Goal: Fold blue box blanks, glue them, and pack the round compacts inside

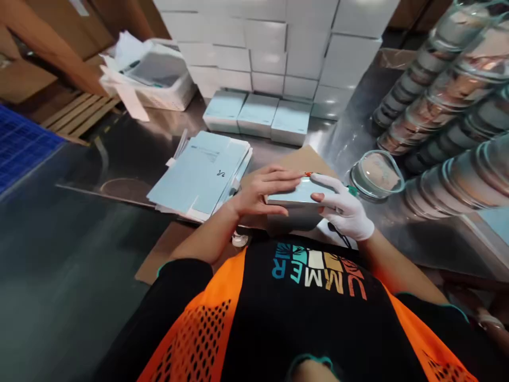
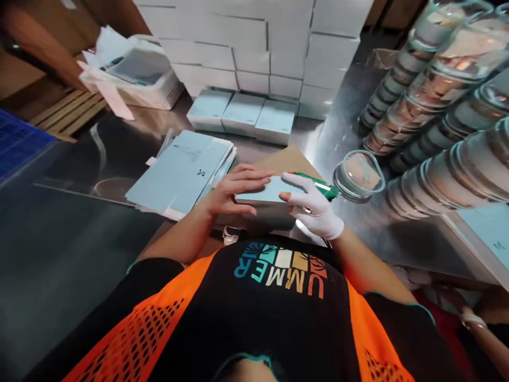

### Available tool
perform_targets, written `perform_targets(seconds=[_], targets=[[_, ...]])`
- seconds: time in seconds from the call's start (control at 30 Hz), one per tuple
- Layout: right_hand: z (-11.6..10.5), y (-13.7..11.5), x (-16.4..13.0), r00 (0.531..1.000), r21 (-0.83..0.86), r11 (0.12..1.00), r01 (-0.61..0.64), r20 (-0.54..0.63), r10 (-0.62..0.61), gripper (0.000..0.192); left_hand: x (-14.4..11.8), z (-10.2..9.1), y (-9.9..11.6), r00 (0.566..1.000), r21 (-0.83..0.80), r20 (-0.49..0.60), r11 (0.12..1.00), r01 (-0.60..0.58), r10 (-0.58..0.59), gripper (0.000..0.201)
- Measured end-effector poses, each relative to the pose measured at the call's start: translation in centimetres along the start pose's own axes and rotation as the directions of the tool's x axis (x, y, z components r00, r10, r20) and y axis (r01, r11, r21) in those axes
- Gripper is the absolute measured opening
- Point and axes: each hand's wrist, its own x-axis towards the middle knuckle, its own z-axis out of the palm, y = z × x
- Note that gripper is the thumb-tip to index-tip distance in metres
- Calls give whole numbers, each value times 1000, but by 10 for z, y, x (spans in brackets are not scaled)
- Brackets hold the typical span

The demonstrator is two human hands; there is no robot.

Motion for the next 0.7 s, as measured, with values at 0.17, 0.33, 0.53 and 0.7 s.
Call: perform_targets(seconds=[0.17,0.33,0.53,0.7], targets=[[-4,1,-4,999,-69,997,32,-11,-32,34,3,1,-3,992,27,112,997,-68,65,46],[-2,-3,-6,993,-103,988,114,10,-114,25,-2,7,5,966,69,129,970,-235,225,34],[-41,45,40,848,-92,981,-171,-520,99,48,-23,-100,-14,959,454,-237,856,249,-153,74],[-121,123,140,593,-9,870,-493,-735,328,40,-85,-226,-55,269,372,-621,25,928,-736,45]])
